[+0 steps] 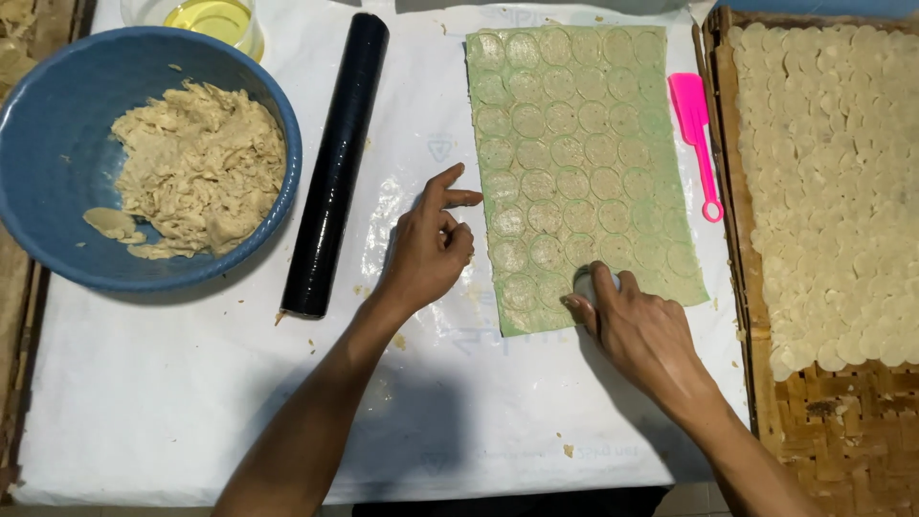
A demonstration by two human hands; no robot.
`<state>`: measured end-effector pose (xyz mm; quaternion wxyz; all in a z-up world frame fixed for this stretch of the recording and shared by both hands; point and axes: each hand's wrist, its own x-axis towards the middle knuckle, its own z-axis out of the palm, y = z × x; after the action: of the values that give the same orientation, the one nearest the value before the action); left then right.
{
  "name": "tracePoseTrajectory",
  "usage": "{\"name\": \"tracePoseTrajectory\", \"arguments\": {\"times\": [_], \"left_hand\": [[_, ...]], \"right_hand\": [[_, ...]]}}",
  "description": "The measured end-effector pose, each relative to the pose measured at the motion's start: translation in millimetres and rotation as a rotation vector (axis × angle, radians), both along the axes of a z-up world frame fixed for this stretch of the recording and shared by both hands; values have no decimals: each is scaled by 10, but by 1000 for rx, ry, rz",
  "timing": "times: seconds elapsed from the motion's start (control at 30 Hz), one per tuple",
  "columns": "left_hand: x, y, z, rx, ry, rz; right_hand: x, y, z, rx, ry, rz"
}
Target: Cutting out round shapes from a sheet of green dough and placing them onto a bamboo drying tray.
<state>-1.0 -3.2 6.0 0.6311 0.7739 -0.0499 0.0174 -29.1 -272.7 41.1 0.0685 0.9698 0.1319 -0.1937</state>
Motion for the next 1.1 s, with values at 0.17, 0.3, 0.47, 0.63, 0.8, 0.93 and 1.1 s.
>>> {"name": "tracePoseTrajectory", "arguments": {"times": [0.17, 0.3, 0.47, 0.63, 0.8, 0.93, 1.1], "left_hand": [[-26, 7, 60, 30, 2, -3], [0, -26, -19, 137, -73, 38], [-1, -29, -56, 145, -78, 35], [8, -18, -11, 150, -61, 11], [-3, -21, 38, -15, 39, -6], [-6, -34, 48, -31, 50, -6], [0, -52, 53, -43, 42, -9]], "right_hand": [[-43, -129, 23, 122, -53, -117], [-29, -299, 288, 221, -249, -189], [-18, -331, 274, 106, -41, -206], [3, -259, 249, 46, 21, -173], [95, -395, 22, 38, 63, -110], [34, -325, -62, -40, -27, -69], [81, -439, -143, -24, -56, 7]]}}
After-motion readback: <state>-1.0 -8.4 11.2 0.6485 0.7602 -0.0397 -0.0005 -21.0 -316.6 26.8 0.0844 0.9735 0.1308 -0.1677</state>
